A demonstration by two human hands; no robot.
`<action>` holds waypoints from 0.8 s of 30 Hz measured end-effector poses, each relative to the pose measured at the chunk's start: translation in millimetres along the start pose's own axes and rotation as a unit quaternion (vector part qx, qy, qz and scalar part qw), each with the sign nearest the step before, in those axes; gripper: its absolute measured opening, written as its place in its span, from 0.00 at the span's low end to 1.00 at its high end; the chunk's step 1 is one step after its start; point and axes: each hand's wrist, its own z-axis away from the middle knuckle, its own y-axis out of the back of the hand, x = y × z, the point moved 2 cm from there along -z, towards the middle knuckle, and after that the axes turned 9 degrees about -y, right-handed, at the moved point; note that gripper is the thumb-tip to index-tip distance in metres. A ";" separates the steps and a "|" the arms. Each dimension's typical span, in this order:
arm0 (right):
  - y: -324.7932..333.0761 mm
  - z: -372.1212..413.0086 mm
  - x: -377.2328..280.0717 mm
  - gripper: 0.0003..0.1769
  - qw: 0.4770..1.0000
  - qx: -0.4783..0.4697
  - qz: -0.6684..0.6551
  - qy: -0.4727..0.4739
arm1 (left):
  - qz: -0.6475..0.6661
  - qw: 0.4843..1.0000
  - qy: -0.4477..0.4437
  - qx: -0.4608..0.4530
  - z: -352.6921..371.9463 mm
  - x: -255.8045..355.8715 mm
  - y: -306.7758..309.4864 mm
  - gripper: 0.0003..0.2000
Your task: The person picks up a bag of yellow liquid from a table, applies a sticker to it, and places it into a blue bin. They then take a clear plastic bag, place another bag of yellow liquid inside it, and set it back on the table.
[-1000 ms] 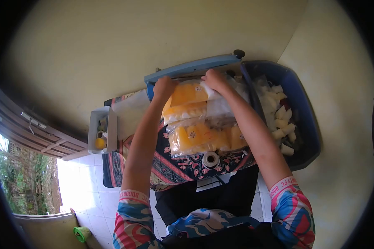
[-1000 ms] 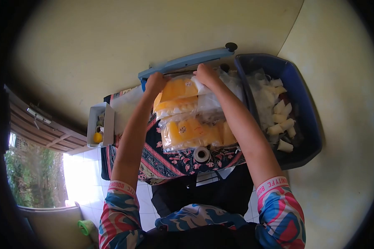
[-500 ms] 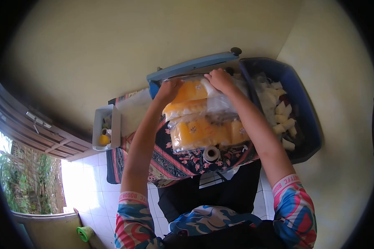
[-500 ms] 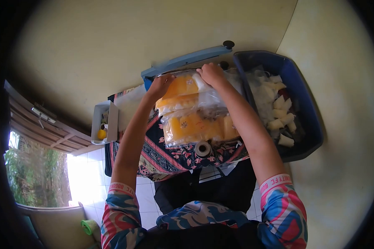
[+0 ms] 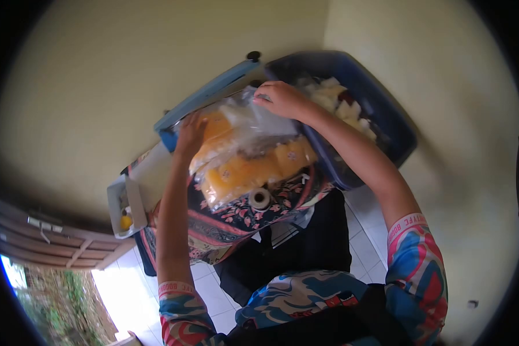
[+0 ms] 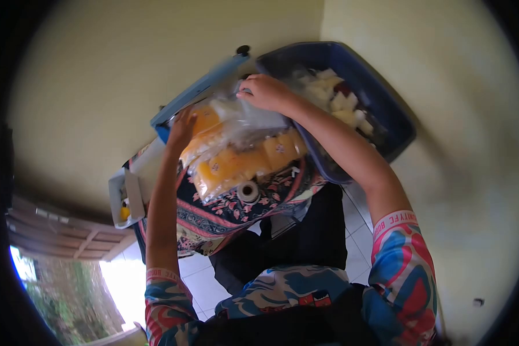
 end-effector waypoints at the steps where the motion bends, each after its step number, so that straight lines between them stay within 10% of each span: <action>1: 14.3 12.3 7.8 0.15 1.000 0.011 -0.004 -0.002 | -0.019 1.000 -0.018 0.017 -0.4 4.2 1.9 0.19; 7: 103.0 96.0 107.1 0.13 0.988 0.004 0.007 -0.155 | 0.032 0.995 0.084 0.049 49.7 57.0 33.5 0.23; 14: 134.4 201.1 179.4 0.18 0.918 -0.242 0.057 -0.308 | 0.028 0.946 0.273 0.174 235.7 123.8 87.6 0.13; 19: 119.8 215.0 192.4 0.17 0.926 -0.223 0.046 -0.300 | -0.010 0.838 0.445 0.316 355.2 126.0 104.2 0.09; 24: 126.1 224.5 210.0 0.14 0.928 -0.165 -0.028 -0.332 | -0.024 0.865 0.420 0.272 329.3 113.2 116.9 0.10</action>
